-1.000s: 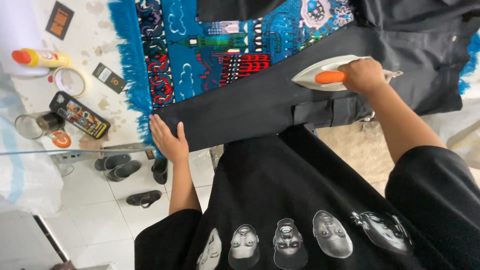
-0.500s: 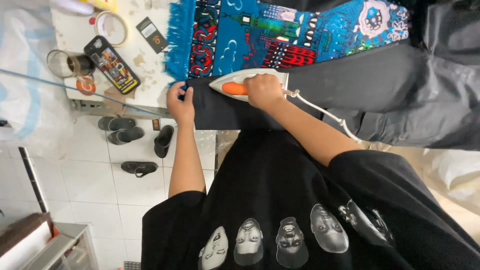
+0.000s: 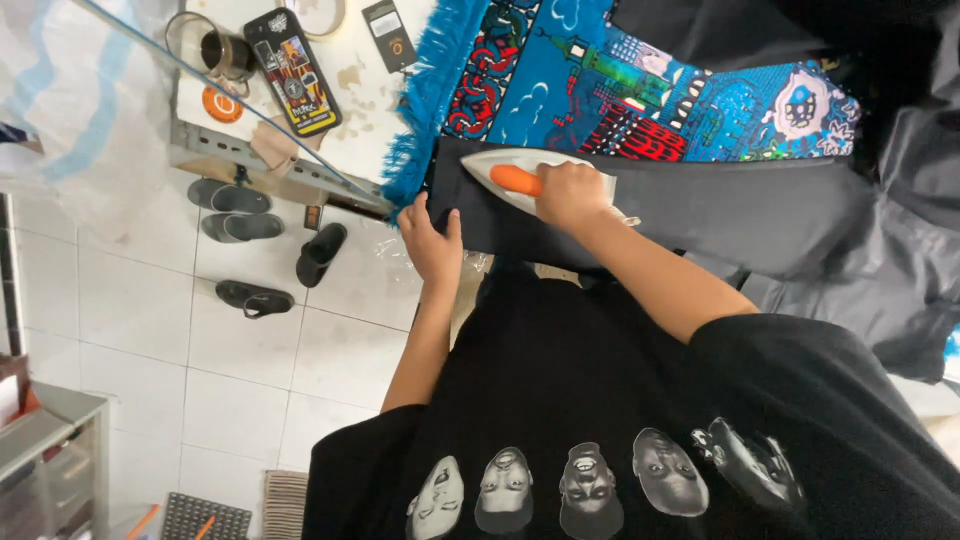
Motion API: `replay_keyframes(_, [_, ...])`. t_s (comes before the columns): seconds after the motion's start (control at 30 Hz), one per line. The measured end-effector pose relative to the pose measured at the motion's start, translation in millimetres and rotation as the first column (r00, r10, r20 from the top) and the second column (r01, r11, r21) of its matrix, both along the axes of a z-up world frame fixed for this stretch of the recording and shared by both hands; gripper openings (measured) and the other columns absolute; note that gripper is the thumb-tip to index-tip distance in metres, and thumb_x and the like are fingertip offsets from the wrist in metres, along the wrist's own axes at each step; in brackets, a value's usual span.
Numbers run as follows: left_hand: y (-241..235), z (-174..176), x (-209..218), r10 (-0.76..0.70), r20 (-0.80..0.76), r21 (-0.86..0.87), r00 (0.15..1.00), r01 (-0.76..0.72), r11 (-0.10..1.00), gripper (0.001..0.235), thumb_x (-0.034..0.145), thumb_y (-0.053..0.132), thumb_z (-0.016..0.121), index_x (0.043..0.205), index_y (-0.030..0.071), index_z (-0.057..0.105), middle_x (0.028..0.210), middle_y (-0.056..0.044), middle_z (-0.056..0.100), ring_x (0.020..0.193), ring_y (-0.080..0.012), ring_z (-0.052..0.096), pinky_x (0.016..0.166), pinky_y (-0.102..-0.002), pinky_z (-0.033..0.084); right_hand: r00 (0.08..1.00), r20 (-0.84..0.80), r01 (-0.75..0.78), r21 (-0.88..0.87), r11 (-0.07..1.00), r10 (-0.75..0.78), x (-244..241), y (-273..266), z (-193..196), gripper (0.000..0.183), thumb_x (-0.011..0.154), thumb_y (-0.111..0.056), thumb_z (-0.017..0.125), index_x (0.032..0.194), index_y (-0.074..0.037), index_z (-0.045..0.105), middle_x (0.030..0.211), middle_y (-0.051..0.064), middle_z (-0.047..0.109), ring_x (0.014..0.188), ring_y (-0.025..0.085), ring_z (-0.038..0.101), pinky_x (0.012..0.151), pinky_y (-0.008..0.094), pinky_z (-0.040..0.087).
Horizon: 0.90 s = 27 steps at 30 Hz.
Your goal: The person lays a pair of black trousers on a patterned mat, smooths the fabric, and uses a spray bottle to mist the garment. They then use an iron to press the trousers, moving the iron back and forth along the legs and waist area. The person adjusts the trousers and continues ironing different sections.
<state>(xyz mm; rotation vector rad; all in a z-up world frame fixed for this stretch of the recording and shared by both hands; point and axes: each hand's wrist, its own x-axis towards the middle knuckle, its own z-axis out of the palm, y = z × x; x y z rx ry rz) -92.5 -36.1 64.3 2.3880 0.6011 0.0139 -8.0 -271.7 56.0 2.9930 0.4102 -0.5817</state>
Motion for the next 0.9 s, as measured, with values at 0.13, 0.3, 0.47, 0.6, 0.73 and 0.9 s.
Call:
replay_keyframes(0.13, [7, -11, 7, 0.031, -0.031, -0.007, 0.999, -0.031, 0.999, 0.047, 0.088, 0.031, 0.081, 0.123, 0.009, 0.058, 0.109, -0.009, 0.054, 0.101, -0.0318, 0.065, 0.082, -0.045, 0.059, 1.000, 0.012, 0.027, 0.036, 0.999, -0.028, 4, 9, -6, 0.034, 0.074, -0.042, 0.071, 0.101, -0.022, 0.077, 0.073, 0.008, 0.072, 0.069, 0.033, 0.075, 0.062, 0.043, 0.061])
replay_keyframes(0.3, [14, -8, 17, -0.054, -0.173, 0.047, 0.983, 0.063, 0.997, 0.041, 0.094, 0.042, 0.074, 0.113, 0.012, 0.055, 0.103, -0.003, 0.050, 0.083, -0.0246, 0.070, 0.065, -0.039, 0.063, 0.994, -0.102, 0.033, -0.082, 0.996, -0.041, -17, -41, 44, 0.035, 0.074, -0.044, 0.071, 0.103, -0.024, 0.078, 0.078, 0.008, 0.075, 0.077, 0.031, 0.078, 0.068, 0.040, 0.062])
replay_keyframes(0.47, [19, -12, 15, -0.011, -0.214, 0.057, 0.977, 0.023, 0.998, 0.045, 0.085, 0.055, 0.077, 0.100, 0.014, 0.064, 0.100, -0.002, 0.057, 0.080, -0.0267, 0.071, 0.063, -0.040, 0.060, 0.994, -0.103, 0.038, -0.089, 0.995, -0.047, -15, -23, 49, 0.034, 0.074, -0.043, 0.070, 0.102, -0.026, 0.078, 0.078, 0.007, 0.076, 0.077, 0.031, 0.078, 0.068, 0.040, 0.062])
replay_keyframes(0.6, [21, -29, 19, -0.044, -0.040, 0.207, 0.998, 0.051, 0.977, 0.036, 0.077, 0.053, 0.082, 0.074, 0.021, 0.068, 0.076, 0.000, 0.057, 0.073, -0.0278, 0.067, 0.060, -0.041, 0.053, 0.994, -0.044, 0.102, 0.001, 0.995, -0.102, 7, 24, 15, 0.036, 0.075, -0.043, 0.070, 0.104, -0.022, 0.077, 0.078, 0.008, 0.074, 0.075, 0.034, 0.077, 0.066, 0.044, 0.062])
replay_keyframes(0.73, [13, -5, 19, 0.023, -0.122, -0.090, 0.992, -0.034, 0.995, 0.030, 0.096, 0.038, 0.071, 0.076, 0.018, 0.059, 0.065, 0.000, 0.053, 0.063, -0.0251, 0.064, 0.057, -0.038, 0.052, 0.992, 0.008, 0.128, -0.015, 0.992, -0.128, -1, 2, 23, 0.033, 0.073, -0.039, 0.071, 0.102, -0.024, 0.076, 0.077, 0.008, 0.074, 0.074, 0.033, 0.077, 0.067, 0.044, 0.062])
replay_keyframes(0.9, [21, -33, 12, 0.076, -0.165, -0.214, 0.983, -0.111, 0.971, 0.031, 0.091, 0.041, 0.077, 0.082, 0.016, 0.060, 0.070, -0.006, 0.065, 0.070, -0.0291, 0.070, 0.059, -0.040, 0.055, 0.968, -0.061, 0.232, -0.149, 0.961, -0.243, -21, -84, 29, 0.033, 0.076, -0.040, 0.070, 0.104, -0.025, 0.077, 0.081, 0.007, 0.076, 0.078, 0.033, 0.078, 0.069, 0.044, 0.062])
